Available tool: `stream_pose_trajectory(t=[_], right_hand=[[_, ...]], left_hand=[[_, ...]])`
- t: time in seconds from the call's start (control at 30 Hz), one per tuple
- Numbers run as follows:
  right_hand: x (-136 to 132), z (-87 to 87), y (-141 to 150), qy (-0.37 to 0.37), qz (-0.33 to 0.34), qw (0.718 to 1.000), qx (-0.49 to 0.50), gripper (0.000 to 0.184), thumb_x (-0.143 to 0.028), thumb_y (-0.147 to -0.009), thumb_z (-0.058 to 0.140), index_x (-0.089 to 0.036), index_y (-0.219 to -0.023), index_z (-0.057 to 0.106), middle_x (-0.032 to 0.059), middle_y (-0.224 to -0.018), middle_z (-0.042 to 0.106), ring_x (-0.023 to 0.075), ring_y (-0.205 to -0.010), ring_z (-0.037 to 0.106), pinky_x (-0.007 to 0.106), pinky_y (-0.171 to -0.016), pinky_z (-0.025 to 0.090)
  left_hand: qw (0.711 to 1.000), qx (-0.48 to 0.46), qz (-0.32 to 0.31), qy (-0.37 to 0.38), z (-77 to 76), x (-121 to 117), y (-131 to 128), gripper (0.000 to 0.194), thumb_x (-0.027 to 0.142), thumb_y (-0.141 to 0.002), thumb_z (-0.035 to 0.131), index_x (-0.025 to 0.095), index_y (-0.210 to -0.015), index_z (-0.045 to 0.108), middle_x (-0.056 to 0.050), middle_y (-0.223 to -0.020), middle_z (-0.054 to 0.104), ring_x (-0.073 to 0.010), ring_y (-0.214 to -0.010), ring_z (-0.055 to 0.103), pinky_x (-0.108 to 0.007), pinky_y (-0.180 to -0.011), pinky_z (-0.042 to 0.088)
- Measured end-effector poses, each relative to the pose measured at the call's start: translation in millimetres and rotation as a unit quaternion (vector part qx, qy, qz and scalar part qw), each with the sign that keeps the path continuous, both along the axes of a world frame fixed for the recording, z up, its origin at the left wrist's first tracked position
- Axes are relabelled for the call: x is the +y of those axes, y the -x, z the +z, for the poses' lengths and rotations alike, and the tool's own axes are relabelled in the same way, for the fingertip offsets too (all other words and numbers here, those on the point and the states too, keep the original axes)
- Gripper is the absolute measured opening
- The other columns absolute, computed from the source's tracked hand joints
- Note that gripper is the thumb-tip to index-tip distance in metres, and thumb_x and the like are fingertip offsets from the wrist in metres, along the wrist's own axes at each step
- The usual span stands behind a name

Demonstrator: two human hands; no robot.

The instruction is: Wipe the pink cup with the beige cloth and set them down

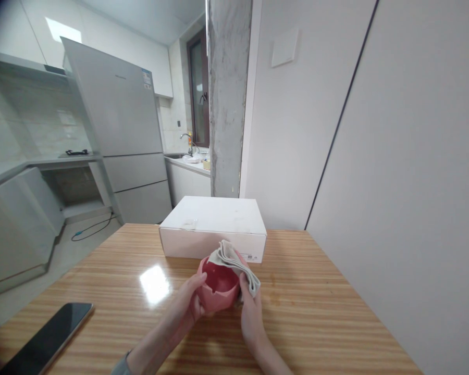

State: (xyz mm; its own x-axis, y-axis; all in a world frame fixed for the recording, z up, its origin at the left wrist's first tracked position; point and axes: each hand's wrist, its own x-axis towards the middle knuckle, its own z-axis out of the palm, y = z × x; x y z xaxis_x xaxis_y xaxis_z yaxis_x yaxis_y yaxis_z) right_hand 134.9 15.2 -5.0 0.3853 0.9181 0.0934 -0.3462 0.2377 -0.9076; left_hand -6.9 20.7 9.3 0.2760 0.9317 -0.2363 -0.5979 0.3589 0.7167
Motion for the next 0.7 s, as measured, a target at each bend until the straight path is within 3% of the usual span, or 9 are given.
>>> stream_pose_trajectory(t=[0.13,0.27,0.4,0.57,0.7], right_hand=[[1.2,-6.0,-1.5,-0.002,-0.018,1.0,-0.003,0.049,-0.054,-0.071,0.07,-0.023,-0.11,0.067,0.0051,-0.118,0.067,0.0252,-0.119,0.054,0.04,-0.109,0.032],[6.6,-0.1,-14.1,-0.018,-0.021,1.0,-0.014,0.047,-0.052,-0.076,0.065,-0.023,-0.112,0.067,0.0052,-0.114,0.068,0.0252,-0.113,0.057,0.041,-0.109,0.031],[11.9,6.6,-22.0,-0.02,0.034,0.999,-0.003,0.046,-0.053,-0.076,0.064,-0.022,-0.11,0.068,0.0059,-0.107,0.071,0.0263,-0.105,0.062,0.042,-0.105,0.036],[8.2,9.1,-15.5,-0.023,0.03,0.999,-0.008,0.047,-0.052,-0.074,0.067,-0.023,-0.111,0.068,0.0057,-0.111,0.07,0.0267,-0.112,0.058,0.042,-0.106,0.035],[-1.4,8.7,-3.2,-0.037,0.033,0.998,-0.032,0.044,-0.052,-0.077,0.065,-0.026,-0.113,0.067,0.0031,-0.119,0.066,0.024,-0.123,0.05,0.039,-0.111,0.029]], left_hand=[[0.999,-0.024,-0.017,-0.023,-3.3,-3.0,-3.8,0.041,0.035,-0.071,0.074,0.016,-0.103,0.058,-0.007,-0.092,0.071,-0.0184,-0.078,0.067,-0.03,-0.07,0.055],[0.994,0.043,-0.101,0.016,0.4,-5.2,1.2,0.048,0.053,-0.08,0.059,0.012,-0.107,0.061,-0.01,-0.085,0.072,-0.0182,-0.068,0.068,-0.029,-0.063,0.056],[0.989,0.057,-0.137,0.01,1.7,-5.6,5.9,0.047,0.051,-0.078,0.062,0.011,-0.102,0.062,-0.009,-0.081,0.072,-0.0159,-0.062,0.067,-0.028,-0.061,0.056],[0.996,0.038,-0.08,0.027,-5.9,-1.5,3.6,0.041,0.042,-0.074,0.068,0.012,-0.101,0.058,-0.012,-0.089,0.071,-0.0203,-0.066,0.069,-0.032,-0.061,0.056],[1.0,-0.019,-0.011,0.001,-8.0,1.9,1.8,0.045,0.032,-0.07,0.074,0.014,-0.105,0.054,-0.01,-0.095,0.07,-0.0221,-0.077,0.068,-0.038,-0.075,0.055]])
